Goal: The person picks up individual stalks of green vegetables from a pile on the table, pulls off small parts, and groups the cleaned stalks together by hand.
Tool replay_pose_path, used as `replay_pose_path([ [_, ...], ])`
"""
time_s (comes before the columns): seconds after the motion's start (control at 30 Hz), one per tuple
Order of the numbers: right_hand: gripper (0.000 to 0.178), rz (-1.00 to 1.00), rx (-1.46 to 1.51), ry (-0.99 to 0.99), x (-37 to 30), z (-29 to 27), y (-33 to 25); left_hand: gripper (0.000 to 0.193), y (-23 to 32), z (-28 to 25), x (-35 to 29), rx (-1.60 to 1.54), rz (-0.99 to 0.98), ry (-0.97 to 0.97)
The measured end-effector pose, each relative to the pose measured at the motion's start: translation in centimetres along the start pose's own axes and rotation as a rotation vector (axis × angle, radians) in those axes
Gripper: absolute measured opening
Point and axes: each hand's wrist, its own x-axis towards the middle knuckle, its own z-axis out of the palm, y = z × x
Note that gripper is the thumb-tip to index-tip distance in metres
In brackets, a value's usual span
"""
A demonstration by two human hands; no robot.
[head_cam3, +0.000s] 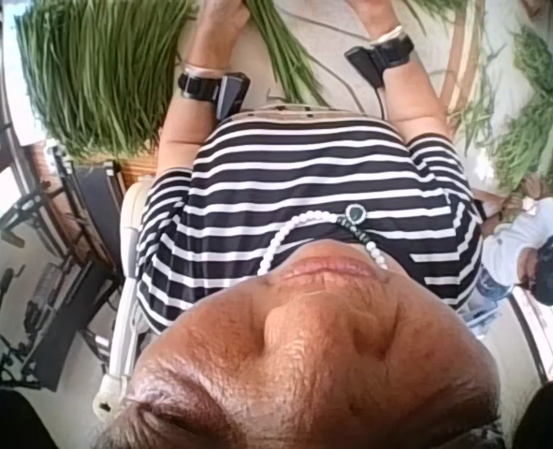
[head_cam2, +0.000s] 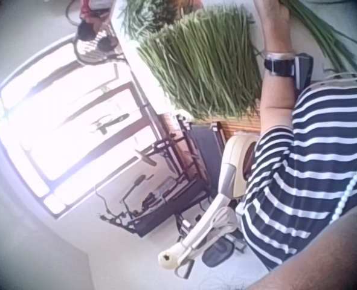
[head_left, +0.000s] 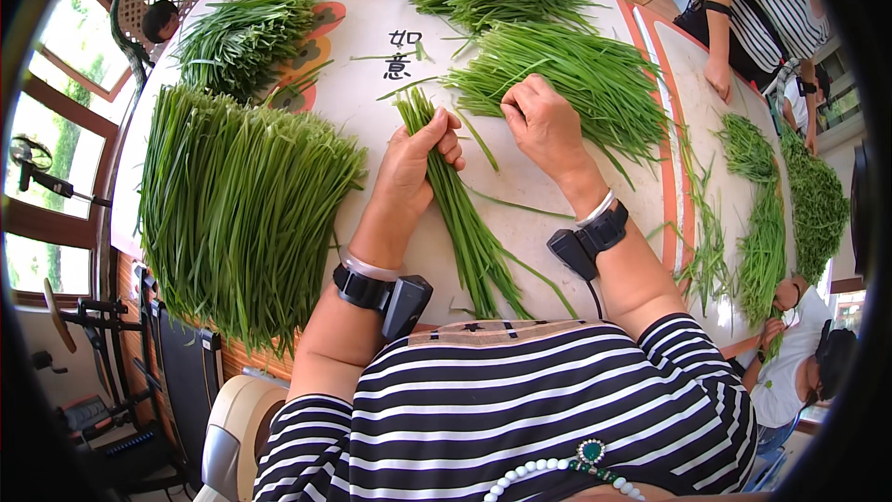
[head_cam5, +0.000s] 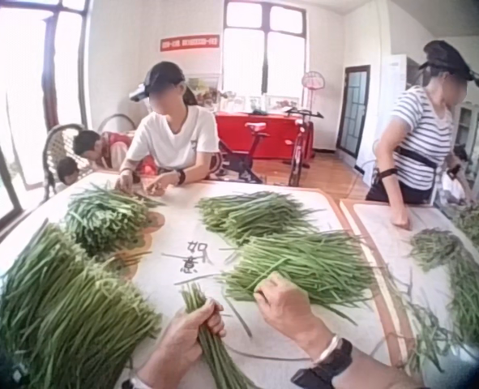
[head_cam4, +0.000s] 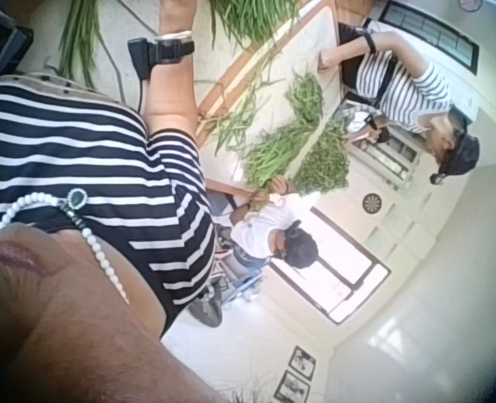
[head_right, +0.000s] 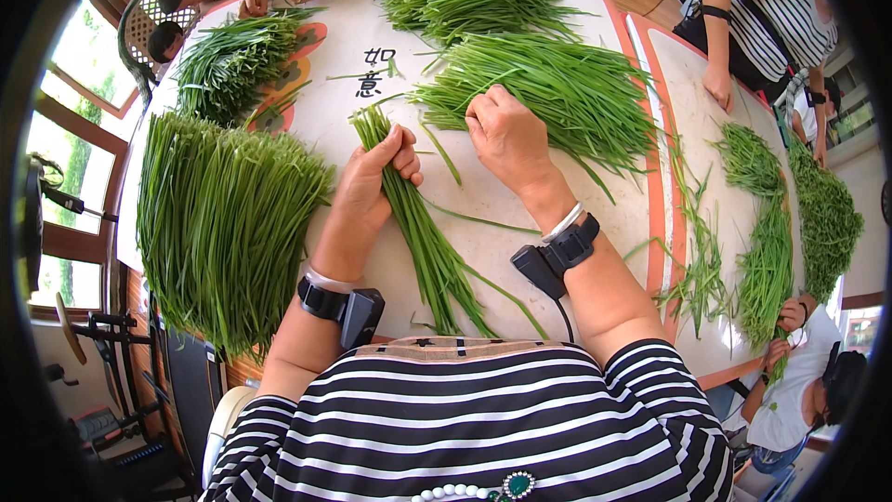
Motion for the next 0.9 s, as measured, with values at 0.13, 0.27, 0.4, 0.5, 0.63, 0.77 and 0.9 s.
replay_pose_path([
  [0.13, 0.006, 0.006, 0.008, 0.007, 0.1, -0.2, 0.0, 0.023, -0.1, 0.6, 0.0, 0.016, 0.011, 0.018],
  [0.27, 0.006, 0.006, 0.244, -0.044, 0.4, -1.0, -2.5, 0.025, -0.2, 0.7, -0.1, -0.008, 0.038, 0.064],
  [0.4, 0.005, 0.021, 0.486, -0.258, 0.4, -1.1, -3.3, 0.022, -0.5, 0.1, 0.0, 0.015, 0.038, 0.039],
  [0.5, 0.007, 0.047, 0.479, -0.259, 0.4, -1.2, -2.9, 0.018, -0.5, 0.4, 0.0, 0.088, 0.059, 0.048],
  [0.63, 0.007, 0.105, 0.622, -0.247, 0.0, -0.7, -3.7, 0.015, -0.9, 0.9, -0.2, 0.068, 0.107, 0.102],
  [0.77, 0.009, 0.204, 0.644, -0.33, 0.0, -1.0, -3.6, 0.013, -0.8, 0.4, -0.1, 0.101, 0.13, 0.092],
  [0.9, 0.01, 0.189, 0.659, -0.369, 0.0, -0.6, -2.5, 0.013, -0.7, 0.0, -0.1, 0.076, 0.102, 0.077],
])
